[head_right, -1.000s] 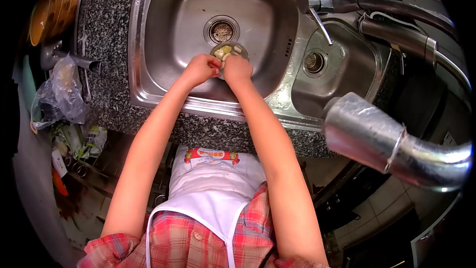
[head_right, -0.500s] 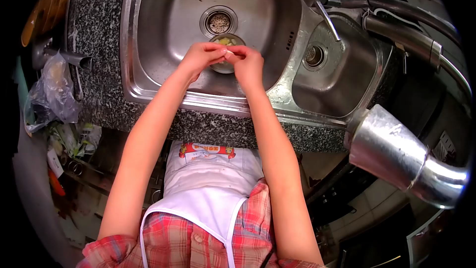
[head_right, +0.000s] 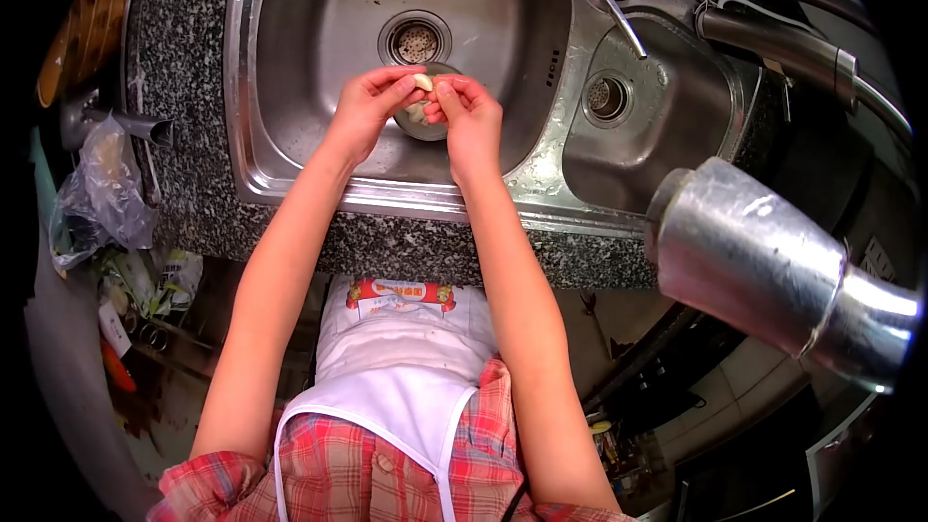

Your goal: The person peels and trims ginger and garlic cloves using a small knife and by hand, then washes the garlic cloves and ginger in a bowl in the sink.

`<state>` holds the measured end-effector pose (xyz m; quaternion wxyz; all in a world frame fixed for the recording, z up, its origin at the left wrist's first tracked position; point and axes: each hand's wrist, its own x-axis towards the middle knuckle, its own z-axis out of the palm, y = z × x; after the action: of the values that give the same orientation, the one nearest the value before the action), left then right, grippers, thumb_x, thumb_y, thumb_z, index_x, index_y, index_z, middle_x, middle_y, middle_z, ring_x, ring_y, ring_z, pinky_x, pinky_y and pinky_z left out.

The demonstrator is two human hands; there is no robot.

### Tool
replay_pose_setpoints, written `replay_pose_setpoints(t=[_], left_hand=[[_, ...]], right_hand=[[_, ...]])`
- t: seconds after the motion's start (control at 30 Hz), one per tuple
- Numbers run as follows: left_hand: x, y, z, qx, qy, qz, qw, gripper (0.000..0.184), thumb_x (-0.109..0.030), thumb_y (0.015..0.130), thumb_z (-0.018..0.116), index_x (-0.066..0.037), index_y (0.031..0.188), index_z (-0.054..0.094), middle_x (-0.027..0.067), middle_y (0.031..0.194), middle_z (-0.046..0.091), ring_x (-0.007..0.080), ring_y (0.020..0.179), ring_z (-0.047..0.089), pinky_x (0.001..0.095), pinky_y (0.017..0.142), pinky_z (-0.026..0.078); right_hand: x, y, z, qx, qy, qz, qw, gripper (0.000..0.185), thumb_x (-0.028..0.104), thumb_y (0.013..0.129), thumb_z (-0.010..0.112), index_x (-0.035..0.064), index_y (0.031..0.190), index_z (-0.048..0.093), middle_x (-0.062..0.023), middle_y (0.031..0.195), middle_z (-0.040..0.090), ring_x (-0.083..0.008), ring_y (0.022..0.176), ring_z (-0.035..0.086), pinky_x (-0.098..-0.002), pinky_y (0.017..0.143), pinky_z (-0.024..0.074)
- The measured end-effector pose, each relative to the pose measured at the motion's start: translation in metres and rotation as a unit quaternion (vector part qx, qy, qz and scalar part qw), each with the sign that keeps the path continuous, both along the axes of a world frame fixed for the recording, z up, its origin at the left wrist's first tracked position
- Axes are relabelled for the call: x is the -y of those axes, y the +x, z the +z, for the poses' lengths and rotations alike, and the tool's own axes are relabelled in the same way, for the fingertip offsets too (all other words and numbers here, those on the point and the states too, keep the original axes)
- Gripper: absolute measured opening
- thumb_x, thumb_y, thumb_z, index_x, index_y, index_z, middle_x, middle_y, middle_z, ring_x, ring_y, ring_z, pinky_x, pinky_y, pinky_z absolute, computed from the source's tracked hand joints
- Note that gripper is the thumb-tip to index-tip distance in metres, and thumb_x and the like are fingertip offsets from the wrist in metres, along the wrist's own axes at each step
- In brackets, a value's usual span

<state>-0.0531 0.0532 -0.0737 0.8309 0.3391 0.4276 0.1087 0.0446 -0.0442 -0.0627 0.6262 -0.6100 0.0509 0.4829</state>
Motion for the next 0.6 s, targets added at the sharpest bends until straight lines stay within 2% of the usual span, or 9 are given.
replay_pose_setpoints(t=[0.1, 0.23, 0.3, 0.33, 0.4, 0.43, 0.5, 0.6], left_hand=[[-0.001, -0.003, 0.001, 0.0, -0.008, -0.007, 1.0, 0.023, -0.01, 0.087, 0.057, 0.004, 0.105, 0.06, 0.0091, 0.096, 0.063, 0.0135, 0.085, 0.061, 0.023, 0.08, 0.05], [-0.002, -0.005, -0.002, 0.032, -0.015, -0.008, 0.999, 0.025, -0.016, 0.09, 0.055, 0.004, 0.105, 0.059, 0.0092, 0.097, 0.063, 0.0132, 0.086, 0.061, 0.0239, 0.079, 0.05], [-0.003, -0.007, -0.002, 0.046, -0.012, -0.022, 0.999, 0.027, -0.019, 0.091, 0.054, 0.004, 0.105, 0.058, 0.0097, 0.099, 0.062, 0.0131, 0.088, 0.061, 0.0242, 0.08, 0.05], [-0.003, -0.008, 0.0, 0.047, -0.015, -0.05, 0.998, 0.027, -0.02, 0.091, 0.053, 0.003, 0.104, 0.059, 0.0086, 0.096, 0.062, 0.0125, 0.086, 0.06, 0.0241, 0.078, 0.05], [-0.003, -0.009, 0.0, 0.048, -0.018, -0.078, 0.996, 0.026, -0.02, 0.091, 0.053, 0.003, 0.102, 0.059, 0.0076, 0.094, 0.062, 0.0119, 0.084, 0.06, 0.024, 0.076, 0.049], [-0.004, -0.01, -0.001, 0.067, -0.021, -0.085, 0.994, 0.027, -0.021, 0.091, 0.052, 0.003, 0.101, 0.059, 0.0065, 0.09, 0.062, 0.0113, 0.081, 0.059, 0.0235, 0.073, 0.049], [-0.004, -0.014, 0.0, 0.084, -0.025, -0.092, 0.992, 0.027, -0.022, 0.092, 0.052, 0.002, 0.101, 0.058, 0.0054, 0.087, 0.061, 0.0107, 0.078, 0.058, 0.023, 0.071, 0.049], [-0.004, -0.011, 0.005, 0.088, -0.023, -0.113, 0.989, 0.03, -0.025, 0.093, 0.05, 0.002, 0.102, 0.057, 0.0045, 0.084, 0.06, 0.0103, 0.074, 0.057, 0.0216, 0.067, 0.047]], right_hand=[[0.0, -0.001, 0.005, 0.039, 0.017, 0.035, 0.998, 0.016, 0.01, 0.088, 0.057, -0.0033, 0.094, 0.061, -0.0044, 0.079, 0.06, -0.0094, 0.07, 0.056, -0.0202, 0.065, 0.0457], [-0.003, -0.005, 0.018, 0.111, 0.002, 0.066, 0.992, 0.012, 0.008, 0.084, 0.061, -0.001, 0.092, 0.064, -0.0028, 0.075, 0.059, -0.0091, 0.065, 0.055, -0.0214, 0.061, 0.0456], [0.0, -0.008, 0.016, 0.267, 0.011, 0.103, 0.958, 0.012, 0.007, 0.079, 0.065, 0.0015, 0.089, 0.065, -0.004, 0.074, 0.059, -0.009, 0.067, 0.055, -0.0216, 0.061, 0.0448], [0.001, -0.008, 0.016, 0.268, 0.01, 0.102, 0.958, 0.012, 0.007, 0.079, 0.065, 0.0015, 0.089, 0.065, -0.004, 0.074, 0.059, -0.009, 0.067, 0.055, -0.0216, 0.061, 0.0448], [0.0, -0.007, 0.017, 0.382, 0.001, 0.093, 0.92, 0.011, 0.005, 0.077, 0.065, 0.0022, 0.087, 0.065, -0.0059, 0.075, 0.059, -0.0108, 0.067, 0.055, -0.0228, 0.061, 0.044], [0.0, -0.004, 0.018, 0.381, 0.001, 0.093, 0.92, 0.011, 0.005, 0.077, 0.065, 0.0022, 0.087, 0.065, -0.0059, 0.075, 0.059, -0.0108, 0.067, 0.055, -0.0228, 0.061, 0.044], [0.001, 0.001, 0.022, 0.459, -0.015, 0.142, 0.877, 0.007, 0.005, 0.079, 0.063, 0.0006, 0.084, 0.063, -0.007, 0.078, 0.059, -0.0129, 0.067, 0.055, -0.0245, 0.061, 0.0435], [0.003, 0.004, 0.024, 0.438, -0.007, 0.146, 0.887, 0.007, 0.006, 0.081, 0.06, -0.0004, 0.082, 0.059, -0.0071, 0.082, 0.059, -0.0149, 0.068, 0.054, -0.0252, 0.06, 0.0428]])
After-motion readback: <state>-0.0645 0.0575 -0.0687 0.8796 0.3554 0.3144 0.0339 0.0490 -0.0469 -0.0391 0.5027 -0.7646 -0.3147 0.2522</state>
